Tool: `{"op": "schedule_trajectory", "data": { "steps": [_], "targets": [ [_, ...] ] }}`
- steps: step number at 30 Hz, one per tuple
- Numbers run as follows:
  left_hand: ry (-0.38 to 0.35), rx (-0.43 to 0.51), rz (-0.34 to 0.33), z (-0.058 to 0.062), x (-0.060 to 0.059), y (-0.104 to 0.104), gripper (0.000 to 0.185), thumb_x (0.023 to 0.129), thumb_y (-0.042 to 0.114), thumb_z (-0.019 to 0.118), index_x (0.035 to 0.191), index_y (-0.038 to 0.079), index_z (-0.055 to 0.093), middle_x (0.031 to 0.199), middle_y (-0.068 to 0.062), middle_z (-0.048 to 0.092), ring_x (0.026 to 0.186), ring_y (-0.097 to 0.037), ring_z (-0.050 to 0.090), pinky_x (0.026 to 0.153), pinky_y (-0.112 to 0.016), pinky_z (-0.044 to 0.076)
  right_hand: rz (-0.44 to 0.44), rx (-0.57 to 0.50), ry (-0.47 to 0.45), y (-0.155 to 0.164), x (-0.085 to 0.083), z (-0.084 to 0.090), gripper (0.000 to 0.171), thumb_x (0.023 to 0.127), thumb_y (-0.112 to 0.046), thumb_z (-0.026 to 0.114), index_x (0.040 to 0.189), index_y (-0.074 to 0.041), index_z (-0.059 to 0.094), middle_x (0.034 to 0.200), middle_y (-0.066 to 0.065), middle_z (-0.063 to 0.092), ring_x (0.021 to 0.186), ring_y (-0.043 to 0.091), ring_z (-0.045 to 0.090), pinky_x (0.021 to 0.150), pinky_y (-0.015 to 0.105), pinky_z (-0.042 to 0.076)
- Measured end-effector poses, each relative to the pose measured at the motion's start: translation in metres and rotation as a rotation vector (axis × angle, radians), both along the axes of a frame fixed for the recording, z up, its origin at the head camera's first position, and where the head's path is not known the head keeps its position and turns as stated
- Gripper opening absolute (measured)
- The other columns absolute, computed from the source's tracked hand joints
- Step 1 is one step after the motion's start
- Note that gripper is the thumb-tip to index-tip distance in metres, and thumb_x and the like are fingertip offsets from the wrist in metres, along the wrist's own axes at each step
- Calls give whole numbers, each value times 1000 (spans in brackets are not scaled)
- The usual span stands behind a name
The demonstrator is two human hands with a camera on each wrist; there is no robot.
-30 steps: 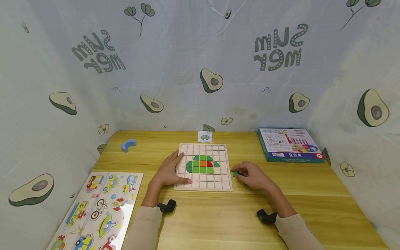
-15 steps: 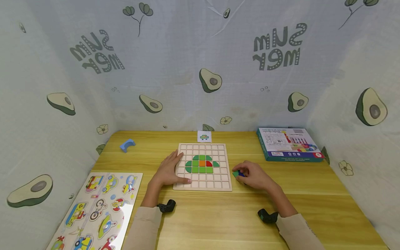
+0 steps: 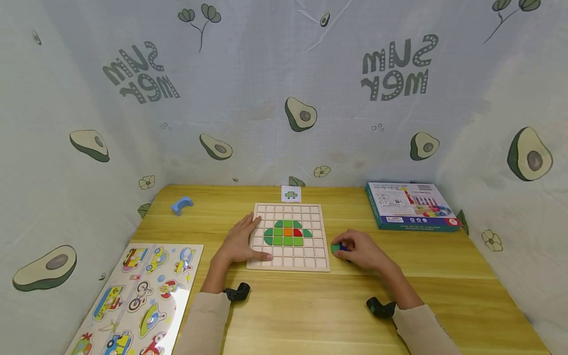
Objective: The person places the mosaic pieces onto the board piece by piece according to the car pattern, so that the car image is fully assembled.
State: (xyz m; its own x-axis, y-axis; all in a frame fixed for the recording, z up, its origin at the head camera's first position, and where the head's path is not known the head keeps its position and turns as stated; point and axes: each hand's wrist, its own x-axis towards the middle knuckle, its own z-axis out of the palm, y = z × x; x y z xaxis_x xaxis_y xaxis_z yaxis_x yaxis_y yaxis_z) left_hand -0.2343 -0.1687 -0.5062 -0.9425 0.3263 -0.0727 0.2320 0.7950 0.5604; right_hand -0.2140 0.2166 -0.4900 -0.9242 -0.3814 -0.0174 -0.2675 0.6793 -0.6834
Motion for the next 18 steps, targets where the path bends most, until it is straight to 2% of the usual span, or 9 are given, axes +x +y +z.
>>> {"op": "schedule_trajectory", "data": {
  "steps": [8,18],
  "targets": [
    [-3,-2,4,1,0,0,124,66,64,88,165,19,28,175,-9,12,162,-34,10,128,-62,16,-49,8,2,-2,0,-1,21,92,-23,80,109,-12,78,89,1,61,70,14,50,60,24,41],
    [-17,10,8,3,1,1,124,66,63,89,165,19,28,175,-8,11,162,-34,9,127,-62,15,-34,4,68,-6,0,3,22,92,-25,79,110,-14,79,84,-2,58,68,13,48,59,23,39]
  ]
}}
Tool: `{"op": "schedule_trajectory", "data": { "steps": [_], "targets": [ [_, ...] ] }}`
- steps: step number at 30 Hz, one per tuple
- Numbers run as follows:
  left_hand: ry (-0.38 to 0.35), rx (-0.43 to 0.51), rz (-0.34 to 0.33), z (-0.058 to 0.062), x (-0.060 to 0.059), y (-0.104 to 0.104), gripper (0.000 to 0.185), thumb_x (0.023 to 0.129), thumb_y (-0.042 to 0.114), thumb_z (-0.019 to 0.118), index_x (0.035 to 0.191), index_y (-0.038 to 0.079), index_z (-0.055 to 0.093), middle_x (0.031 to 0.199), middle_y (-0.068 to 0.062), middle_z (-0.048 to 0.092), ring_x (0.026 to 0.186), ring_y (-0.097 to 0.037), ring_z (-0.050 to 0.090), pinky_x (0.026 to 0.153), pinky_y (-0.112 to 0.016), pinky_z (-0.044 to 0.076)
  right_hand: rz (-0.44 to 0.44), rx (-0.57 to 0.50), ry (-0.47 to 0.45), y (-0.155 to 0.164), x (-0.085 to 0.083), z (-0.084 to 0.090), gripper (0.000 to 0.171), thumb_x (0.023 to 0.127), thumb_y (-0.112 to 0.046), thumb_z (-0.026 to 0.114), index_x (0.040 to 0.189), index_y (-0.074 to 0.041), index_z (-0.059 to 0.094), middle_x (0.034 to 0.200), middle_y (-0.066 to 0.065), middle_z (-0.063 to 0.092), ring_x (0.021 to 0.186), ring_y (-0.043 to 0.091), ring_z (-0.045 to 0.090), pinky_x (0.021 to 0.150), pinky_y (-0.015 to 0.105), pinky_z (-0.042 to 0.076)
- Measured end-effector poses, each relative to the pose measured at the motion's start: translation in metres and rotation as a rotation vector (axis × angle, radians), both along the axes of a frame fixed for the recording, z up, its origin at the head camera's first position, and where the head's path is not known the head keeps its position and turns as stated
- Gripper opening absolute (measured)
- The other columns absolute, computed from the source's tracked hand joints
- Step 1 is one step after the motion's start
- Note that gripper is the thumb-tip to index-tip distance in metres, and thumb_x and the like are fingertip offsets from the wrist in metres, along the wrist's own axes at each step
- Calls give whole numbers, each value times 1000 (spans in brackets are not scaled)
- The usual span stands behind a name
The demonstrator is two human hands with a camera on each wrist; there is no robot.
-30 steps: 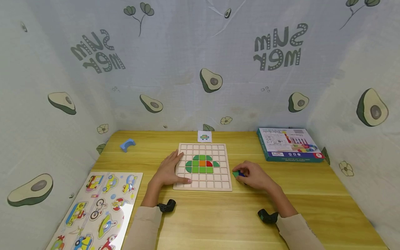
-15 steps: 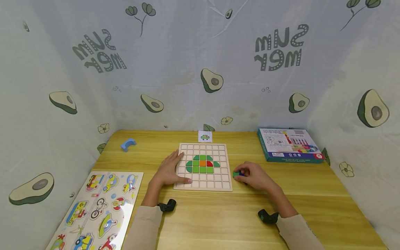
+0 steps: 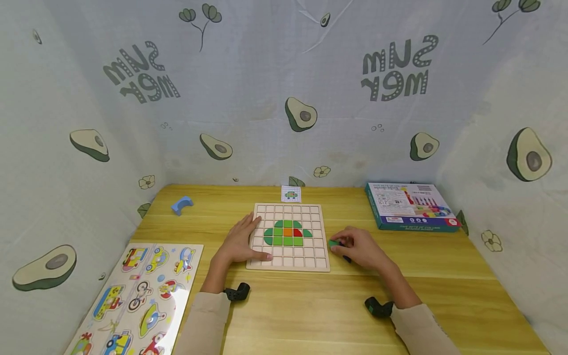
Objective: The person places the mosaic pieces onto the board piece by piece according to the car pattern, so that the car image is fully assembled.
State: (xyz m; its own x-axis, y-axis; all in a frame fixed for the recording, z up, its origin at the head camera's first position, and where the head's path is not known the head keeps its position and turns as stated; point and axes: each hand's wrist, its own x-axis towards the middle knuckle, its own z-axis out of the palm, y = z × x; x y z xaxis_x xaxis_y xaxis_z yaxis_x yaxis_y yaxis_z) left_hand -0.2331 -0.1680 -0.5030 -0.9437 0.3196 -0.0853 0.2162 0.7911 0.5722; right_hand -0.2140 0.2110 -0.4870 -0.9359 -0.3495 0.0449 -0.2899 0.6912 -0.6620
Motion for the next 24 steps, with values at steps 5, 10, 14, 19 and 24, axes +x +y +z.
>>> {"op": "schedule_trajectory", "data": {
  "steps": [5,10,14,19,24],
  "targets": [
    [3,3,2,0,1,0,124,66,63,89,165,19,28,175,-8,11,161,-34,10,127,-63,16,10,-17,25,-7,0,4,22,92,-24,79,111,-13,80,83,-2,57,67,13,47,58,23,39],
    [7,2,-3,-1,1,0,123,67,63,89,165,19,28,175,-9,11,161,-35,9,127,-63,16,0,-19,25,-16,-2,5,22,92,-25,80,112,-15,80,84,-2,57,70,14,49,59,24,38],
    [7,0,-4,-1,0,-1,123,67,63,89,165,18,28,175,-9,11,161,-35,10,127,-63,16,-5,-26,20,-25,-4,5,22,91,-24,80,112,-15,80,84,-1,57,73,16,50,61,24,38],
    [5,-4,-5,-2,0,-1,123,67,64,88,165,19,28,175,-8,10,161,-34,9,127,-63,16,-4,-26,3,-37,-6,6,22,91,-23,80,111,-14,80,85,-1,57,77,16,51,63,24,39],
    [10,-4,-5,-4,-1,-1,123,67,64,87,165,20,27,175,-7,10,162,-34,9,128,-62,15,5,-36,0,-48,-9,4,22,90,-22,81,110,-13,80,85,0,57,77,16,50,63,23,38]
  ]
}}
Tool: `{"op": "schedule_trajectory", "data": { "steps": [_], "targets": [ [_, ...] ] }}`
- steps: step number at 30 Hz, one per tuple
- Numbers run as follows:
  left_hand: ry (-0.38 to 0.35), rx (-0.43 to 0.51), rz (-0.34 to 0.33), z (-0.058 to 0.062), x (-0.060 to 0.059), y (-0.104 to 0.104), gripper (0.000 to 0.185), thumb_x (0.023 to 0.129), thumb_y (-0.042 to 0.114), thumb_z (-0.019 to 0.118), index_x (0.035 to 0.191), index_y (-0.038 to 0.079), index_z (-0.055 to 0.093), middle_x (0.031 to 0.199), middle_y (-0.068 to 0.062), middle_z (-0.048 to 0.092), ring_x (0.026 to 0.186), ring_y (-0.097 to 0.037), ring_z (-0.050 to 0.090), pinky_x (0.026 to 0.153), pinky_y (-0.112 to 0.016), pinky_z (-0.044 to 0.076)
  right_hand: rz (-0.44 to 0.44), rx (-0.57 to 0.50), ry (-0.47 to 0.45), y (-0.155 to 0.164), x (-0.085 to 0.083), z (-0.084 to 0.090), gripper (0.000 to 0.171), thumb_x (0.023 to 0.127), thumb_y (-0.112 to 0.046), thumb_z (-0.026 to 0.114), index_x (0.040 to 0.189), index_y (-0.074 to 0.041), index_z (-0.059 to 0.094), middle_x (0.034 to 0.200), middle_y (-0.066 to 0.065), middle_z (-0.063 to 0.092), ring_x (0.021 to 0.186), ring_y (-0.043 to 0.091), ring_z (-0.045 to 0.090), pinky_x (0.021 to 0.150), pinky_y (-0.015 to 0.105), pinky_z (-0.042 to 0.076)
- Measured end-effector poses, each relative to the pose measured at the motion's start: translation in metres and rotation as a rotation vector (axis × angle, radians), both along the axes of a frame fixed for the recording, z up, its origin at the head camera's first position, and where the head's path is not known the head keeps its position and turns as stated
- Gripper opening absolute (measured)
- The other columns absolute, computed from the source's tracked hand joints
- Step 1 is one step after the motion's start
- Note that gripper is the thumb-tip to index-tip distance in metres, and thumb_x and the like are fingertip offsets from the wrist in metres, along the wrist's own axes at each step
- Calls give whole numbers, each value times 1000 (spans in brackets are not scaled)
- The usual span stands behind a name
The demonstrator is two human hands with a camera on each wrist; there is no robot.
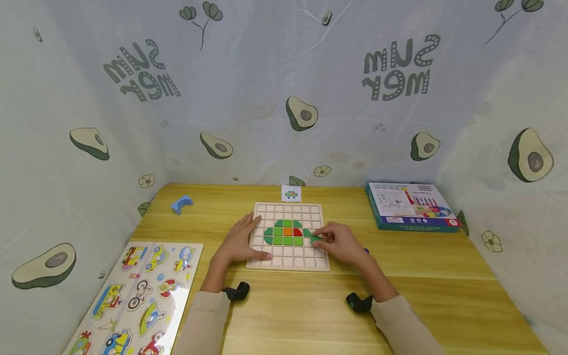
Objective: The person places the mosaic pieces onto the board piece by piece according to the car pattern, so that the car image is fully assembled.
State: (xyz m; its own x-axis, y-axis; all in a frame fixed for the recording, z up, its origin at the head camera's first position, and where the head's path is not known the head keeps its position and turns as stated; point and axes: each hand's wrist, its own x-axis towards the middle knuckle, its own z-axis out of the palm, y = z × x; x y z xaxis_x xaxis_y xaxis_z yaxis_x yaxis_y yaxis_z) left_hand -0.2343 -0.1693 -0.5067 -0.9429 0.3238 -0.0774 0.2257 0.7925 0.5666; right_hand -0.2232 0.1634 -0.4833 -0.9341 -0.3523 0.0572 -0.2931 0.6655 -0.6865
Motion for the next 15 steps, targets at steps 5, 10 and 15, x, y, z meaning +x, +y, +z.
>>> {"op": "schedule_trajectory", "data": {
  "steps": [5,10,15],
  "targets": [
    [1,-1,-1,0,-1,-1,124,67,65,87,165,20,27,175,-7,9,162,-33,8,128,-61,14,21,-25,4,-7,-2,-4,21,90,-20,81,109,-12,81,86,0,59,75,15,50,62,22,39],
    [5,-1,1,0,0,0,124,67,65,87,165,20,27,175,-7,10,162,-33,9,127,-62,16,28,-28,-8,-12,-2,-4,21,91,-17,80,111,-11,80,86,0,59,76,15,50,62,22,40],
    [3,-5,2,1,0,0,124,67,65,88,165,20,27,175,-7,10,162,-33,9,127,-62,16,28,-23,-27,-15,-2,-3,21,91,-14,79,111,-8,80,85,1,58,77,16,49,63,23,39]
  ]
}}
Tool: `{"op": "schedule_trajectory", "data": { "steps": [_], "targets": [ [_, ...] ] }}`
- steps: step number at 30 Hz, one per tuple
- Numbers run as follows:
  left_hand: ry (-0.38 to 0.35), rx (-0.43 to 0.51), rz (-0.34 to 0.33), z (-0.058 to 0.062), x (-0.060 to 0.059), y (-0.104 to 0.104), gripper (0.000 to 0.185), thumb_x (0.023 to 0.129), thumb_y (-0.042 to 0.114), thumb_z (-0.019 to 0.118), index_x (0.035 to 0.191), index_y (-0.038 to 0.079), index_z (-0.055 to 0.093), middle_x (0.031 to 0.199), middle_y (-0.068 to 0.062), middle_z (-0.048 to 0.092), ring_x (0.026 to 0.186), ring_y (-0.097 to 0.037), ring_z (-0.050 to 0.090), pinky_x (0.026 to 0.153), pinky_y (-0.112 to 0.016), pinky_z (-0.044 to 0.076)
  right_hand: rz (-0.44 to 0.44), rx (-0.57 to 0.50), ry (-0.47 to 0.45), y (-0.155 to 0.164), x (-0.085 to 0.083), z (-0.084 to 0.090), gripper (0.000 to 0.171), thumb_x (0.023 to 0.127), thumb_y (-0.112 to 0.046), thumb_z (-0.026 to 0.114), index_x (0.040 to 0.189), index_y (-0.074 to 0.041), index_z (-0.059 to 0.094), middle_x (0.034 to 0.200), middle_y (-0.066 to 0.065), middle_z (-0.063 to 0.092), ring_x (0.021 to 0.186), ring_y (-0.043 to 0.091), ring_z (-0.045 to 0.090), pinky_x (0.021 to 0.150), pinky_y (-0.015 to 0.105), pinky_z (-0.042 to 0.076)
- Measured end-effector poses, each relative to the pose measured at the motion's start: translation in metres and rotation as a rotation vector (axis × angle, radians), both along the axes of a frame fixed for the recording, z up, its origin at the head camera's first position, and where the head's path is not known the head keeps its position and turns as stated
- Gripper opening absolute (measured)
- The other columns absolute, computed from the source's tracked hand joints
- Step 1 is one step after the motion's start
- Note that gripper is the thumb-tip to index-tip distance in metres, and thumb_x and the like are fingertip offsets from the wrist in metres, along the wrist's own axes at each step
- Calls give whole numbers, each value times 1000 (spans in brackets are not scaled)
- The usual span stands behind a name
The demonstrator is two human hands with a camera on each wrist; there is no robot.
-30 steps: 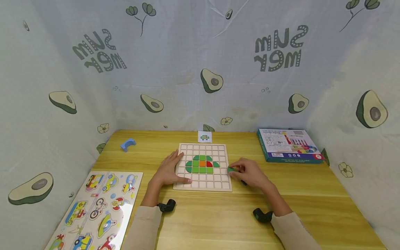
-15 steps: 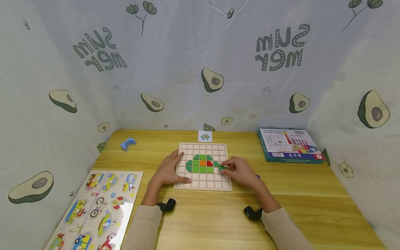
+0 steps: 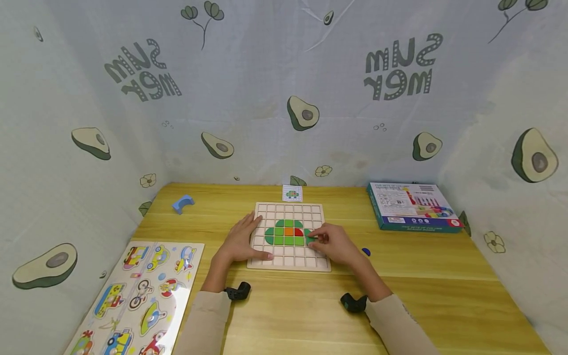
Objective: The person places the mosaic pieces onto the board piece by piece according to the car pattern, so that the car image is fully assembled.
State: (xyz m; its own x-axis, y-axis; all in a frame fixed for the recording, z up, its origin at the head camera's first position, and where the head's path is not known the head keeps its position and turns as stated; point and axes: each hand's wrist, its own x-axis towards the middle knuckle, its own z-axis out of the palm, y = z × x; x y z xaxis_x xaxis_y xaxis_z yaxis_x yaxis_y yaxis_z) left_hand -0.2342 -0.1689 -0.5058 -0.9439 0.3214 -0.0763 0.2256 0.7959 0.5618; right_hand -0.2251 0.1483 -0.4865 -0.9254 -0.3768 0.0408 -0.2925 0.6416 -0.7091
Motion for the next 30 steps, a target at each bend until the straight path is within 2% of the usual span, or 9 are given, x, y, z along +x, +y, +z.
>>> {"op": "schedule_trajectory", "data": {
  "steps": [13,24,30],
  "targets": [
    [-6,-3,-2,0,0,0,124,67,65,87,166,21,25,175,-6,8,162,-32,8,128,-62,14,-12,12,-20,-3,-1,-2,23,91,-14,79,113,-9,80,85,2,57,78,16,49,63,24,38],
    [-3,-5,2,0,0,0,124,67,65,87,165,20,26,175,-6,9,162,-33,8,127,-63,15,-23,14,1,-3,0,-1,12,93,-13,76,104,-11,81,84,1,57,77,17,48,64,24,37],
    [0,1,-4,0,0,0,123,68,63,88,165,20,26,175,-7,9,162,-33,9,127,-63,15,-49,-4,-29,1,2,1,16,94,-17,76,109,-11,79,87,2,57,79,17,49,65,24,39]
  ]
}}
